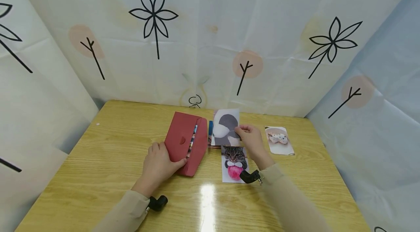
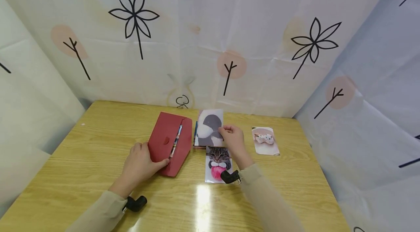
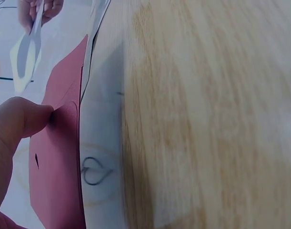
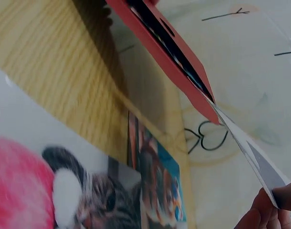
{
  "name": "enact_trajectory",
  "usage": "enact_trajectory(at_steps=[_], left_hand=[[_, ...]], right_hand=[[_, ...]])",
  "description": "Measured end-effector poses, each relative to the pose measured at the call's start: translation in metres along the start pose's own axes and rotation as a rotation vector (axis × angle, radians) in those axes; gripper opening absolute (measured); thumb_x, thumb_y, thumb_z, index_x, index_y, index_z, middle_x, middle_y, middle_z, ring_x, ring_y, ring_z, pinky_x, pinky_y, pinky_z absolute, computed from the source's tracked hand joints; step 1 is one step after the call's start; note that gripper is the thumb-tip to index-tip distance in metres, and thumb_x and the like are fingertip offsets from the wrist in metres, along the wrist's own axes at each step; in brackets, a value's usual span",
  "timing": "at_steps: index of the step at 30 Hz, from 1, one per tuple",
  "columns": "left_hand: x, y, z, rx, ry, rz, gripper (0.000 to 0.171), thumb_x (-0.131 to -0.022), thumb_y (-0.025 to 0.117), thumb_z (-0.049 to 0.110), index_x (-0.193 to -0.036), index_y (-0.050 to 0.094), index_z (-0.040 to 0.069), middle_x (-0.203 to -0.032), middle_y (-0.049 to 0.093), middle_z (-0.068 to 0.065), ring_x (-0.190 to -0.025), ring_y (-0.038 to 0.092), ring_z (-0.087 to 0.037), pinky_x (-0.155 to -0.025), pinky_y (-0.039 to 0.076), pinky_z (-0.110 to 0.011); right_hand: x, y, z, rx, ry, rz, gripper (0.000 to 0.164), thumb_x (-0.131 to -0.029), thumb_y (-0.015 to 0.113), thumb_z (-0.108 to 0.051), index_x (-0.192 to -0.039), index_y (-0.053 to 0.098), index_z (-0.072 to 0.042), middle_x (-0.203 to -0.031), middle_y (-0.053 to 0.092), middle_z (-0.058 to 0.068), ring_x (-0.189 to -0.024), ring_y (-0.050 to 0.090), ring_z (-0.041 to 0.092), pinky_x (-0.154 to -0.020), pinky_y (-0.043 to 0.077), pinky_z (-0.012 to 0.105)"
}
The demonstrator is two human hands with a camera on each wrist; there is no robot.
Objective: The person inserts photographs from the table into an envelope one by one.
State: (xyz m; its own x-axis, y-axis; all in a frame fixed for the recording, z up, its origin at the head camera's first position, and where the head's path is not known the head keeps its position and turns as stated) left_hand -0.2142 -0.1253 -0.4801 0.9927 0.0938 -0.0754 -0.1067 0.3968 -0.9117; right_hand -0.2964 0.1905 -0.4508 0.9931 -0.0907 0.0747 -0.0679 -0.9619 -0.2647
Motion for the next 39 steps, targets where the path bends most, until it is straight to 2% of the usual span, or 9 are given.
enact_trajectory(at_steps=[6, 11, 23, 35, 39], left_hand=[[0.002, -0.002, -0.001, 0.007, -0.010, 0.009, 0.097, -0.067, 0.072, 0.068, -0.113, 0.048, -0.013, -0.103, 0.048, -0.022, -0.090, 0.046, -0.033, -0.071, 0.047, -0.045], [0.002, -0.003, -0.001, 0.013, -0.017, 0.003, 0.095, -0.066, 0.073, 0.068, -0.112, 0.049, -0.011, -0.102, 0.047, -0.020, -0.089, 0.046, -0.031, -0.070, 0.047, -0.044], [0.003, -0.002, 0.002, 0.015, -0.008, 0.006, 0.094, -0.066, 0.073, 0.068, -0.113, 0.049, -0.011, -0.100, 0.047, -0.019, -0.089, 0.046, -0.031, -0.071, 0.047, -0.044], [0.002, -0.002, 0.001, 0.002, -0.006, 0.023, 0.095, -0.066, 0.073, 0.068, -0.113, 0.049, -0.011, -0.101, 0.047, -0.020, -0.089, 0.046, -0.031, -0.070, 0.048, -0.044], [0.002, -0.002, 0.002, 0.000, 0.001, 0.029, 0.095, -0.066, 0.073, 0.068, -0.112, 0.049, -0.011, -0.100, 0.047, -0.020, -0.088, 0.046, -0.032, -0.070, 0.047, -0.044]], right_hand=[[0.009, 0.026, 0.003, -0.034, 0.030, -0.068, 0.024, -0.091, 0.067, -0.019, -0.105, 0.064, 0.001, -0.088, 0.065, 0.006, -0.080, 0.057, 0.014, -0.071, 0.047, 0.027], [0.014, 0.038, 0.009, -0.023, 0.045, -0.095, 0.021, -0.091, 0.068, -0.019, -0.100, 0.064, 0.000, -0.083, 0.063, 0.004, -0.077, 0.055, 0.013, -0.069, 0.046, 0.027], [0.017, 0.052, 0.016, -0.032, 0.064, -0.151, 0.017, -0.092, 0.067, -0.016, -0.099, 0.062, -0.001, -0.084, 0.065, 0.007, -0.077, 0.058, 0.015, -0.072, 0.050, 0.031], [0.016, 0.050, 0.013, -0.053, 0.046, -0.099, 0.019, -0.091, 0.067, -0.017, -0.101, 0.060, -0.002, -0.085, 0.063, 0.007, -0.076, 0.056, 0.015, -0.070, 0.049, 0.033], [0.017, 0.053, 0.013, -0.044, 0.042, -0.109, 0.019, -0.091, 0.067, -0.016, -0.102, 0.060, -0.002, -0.084, 0.063, 0.007, -0.074, 0.057, 0.015, -0.068, 0.050, 0.031]])
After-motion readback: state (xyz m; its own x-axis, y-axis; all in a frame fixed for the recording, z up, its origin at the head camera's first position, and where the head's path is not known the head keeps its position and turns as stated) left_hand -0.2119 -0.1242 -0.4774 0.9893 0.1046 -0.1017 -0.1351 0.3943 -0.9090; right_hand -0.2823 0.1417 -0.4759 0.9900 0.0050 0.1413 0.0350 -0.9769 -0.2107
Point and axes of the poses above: each hand's wrist, its own x-axis away from the middle knuckle, its own y-axis out of the palm, z = x × y, the point moved 7 cm from there along -x, towards the middle knuckle
